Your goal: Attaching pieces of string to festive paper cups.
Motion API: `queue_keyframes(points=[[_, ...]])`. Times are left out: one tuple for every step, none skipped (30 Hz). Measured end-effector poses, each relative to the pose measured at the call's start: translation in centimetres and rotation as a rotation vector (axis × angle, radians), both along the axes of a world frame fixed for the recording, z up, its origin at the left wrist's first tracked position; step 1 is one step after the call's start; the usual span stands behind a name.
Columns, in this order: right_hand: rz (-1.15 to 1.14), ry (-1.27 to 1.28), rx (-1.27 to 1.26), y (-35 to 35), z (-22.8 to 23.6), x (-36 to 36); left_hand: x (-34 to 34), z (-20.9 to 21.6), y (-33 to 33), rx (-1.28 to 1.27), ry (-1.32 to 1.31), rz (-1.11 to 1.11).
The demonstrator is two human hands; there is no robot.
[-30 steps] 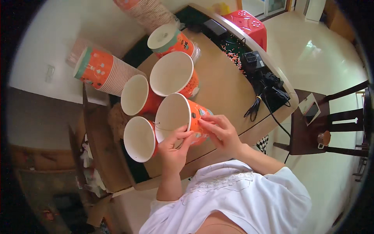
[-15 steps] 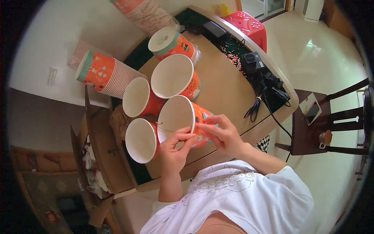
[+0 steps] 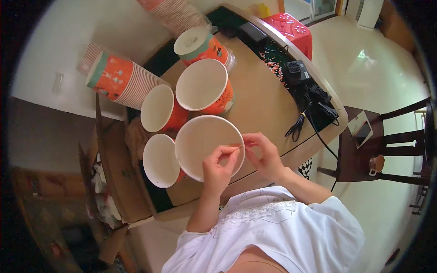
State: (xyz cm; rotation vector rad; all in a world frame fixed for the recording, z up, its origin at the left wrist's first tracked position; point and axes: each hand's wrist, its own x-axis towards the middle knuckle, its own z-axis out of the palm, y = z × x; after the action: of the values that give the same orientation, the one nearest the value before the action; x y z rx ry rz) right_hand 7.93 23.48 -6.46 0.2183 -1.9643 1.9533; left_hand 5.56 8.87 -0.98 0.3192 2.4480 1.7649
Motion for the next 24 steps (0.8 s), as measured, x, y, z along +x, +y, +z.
queue_keyframes(points=[[0.004, 0.001, 0.003, 0.1, 0.2, -0.1, -0.1, 0.0, 0.1, 0.068, -0.025, 0.013], [-0.009, 0.008, -0.001, 0.2, 0.5, -0.2, -0.3, 0.0, 0.1, 0.071, -0.024, 0.016], [-0.022, 0.015, -0.005, 0.3, 0.7, -0.3, -0.5, 0.0, 0.0, 0.091, -0.021, 0.006], [-0.020, 0.017, -0.003, 0.2, 1.0, -0.3, -0.6, 0.0, -0.1, 0.109, -0.019, -0.006], [-0.084, 0.026, 0.017, 0.2, 1.3, -0.4, -0.6, 0.1, -0.1, 0.110, -0.017, -0.004], [-0.148, 0.036, 0.037, 0.2, 1.6, -0.4, -0.7, 0.2, -0.1, 0.088, 0.010, 0.001], [-0.145, 0.036, 0.039, 0.4, 1.8, -0.4, -0.6, 0.3, -0.1, 0.067, 0.036, 0.008], [-0.142, 0.063, 0.047, 0.7, 2.0, -0.3, -0.5, 0.4, 0.0, 0.068, 0.037, 0.011], [-0.139, 0.091, 0.056, 0.8, 2.0, -0.2, -0.5, 0.6, 0.1, 0.056, 0.100, 0.017], [-0.138, 0.091, 0.057, 0.7, 2.1, -0.2, -0.5, 0.6, 0.3, 0.045, 0.162, 0.021], [-0.092, 0.059, -0.033, 0.5, 2.1, -0.1, -0.5, 0.7, 0.5, 0.047, 0.162, 0.023], [-0.044, 0.027, -0.124, 0.3, 2.2, -0.1, -0.5, 0.7, 0.7, 0.011, 0.228, 0.009], [-0.044, 0.027, -0.122, 0.3, 2.2, -0.2, -0.6, 0.7, 0.9, -0.024, 0.292, -0.005], [-0.022, -0.021, -0.163, 0.2, 2.2, -0.4, -0.6, 0.8, 1.1, -0.022, 0.292, -0.004], [0.000, -0.069, -0.205, 0.2, 2.2, -0.5, -0.7, 0.9, 1.3, -0.029, 0.319, -0.004], [-0.001, -0.068, -0.204, 0.1, 2.3, -0.7, -0.7, 1.0, 1.4, -0.037, 0.346, -0.004], [0.029, -0.101, -0.295, 0.0, 2.4, -0.8, -0.8, 1.0, 1.4, -0.037, 0.346, -0.005], [0.059, -0.134, -0.386, 0.0, 2.4, -0.9, -0.8, 0.9, 1.3, -0.069, 0.372, -0.020], [0.059, -0.135, -0.387, 0.0, 2.4, -0.9, -0.9, 0.9, 1.3, -0.103, 0.397, -0.035], [0.081, -0.164, -0.424, 0.0, 2.5, -1.0, -0.9, 0.9, 1.2, -0.105, 0.397, -0.035], [0.103, -0.194, -0.462, -0.1, 2.5, -1.0, -0.8, 0.9, 1.2, -0.120, 0.403, -0.041], [0.103, -0.194, -0.463, -0.1, 2.4, -1.1, -0.8, 0.9, 1.2, -0.134, 0.410, -0.046], [0.119, -0.231, -0.510, -0.1, 2.3, -1.1, -0.8, 0.9, 1.2, -0.136, 0.410, -0.046], [0.136, -0.268, -0.557, -0.1, 2.2, -1.2, -0.8, 0.9, 1.1, -0.129, 0.399, -0.038]])
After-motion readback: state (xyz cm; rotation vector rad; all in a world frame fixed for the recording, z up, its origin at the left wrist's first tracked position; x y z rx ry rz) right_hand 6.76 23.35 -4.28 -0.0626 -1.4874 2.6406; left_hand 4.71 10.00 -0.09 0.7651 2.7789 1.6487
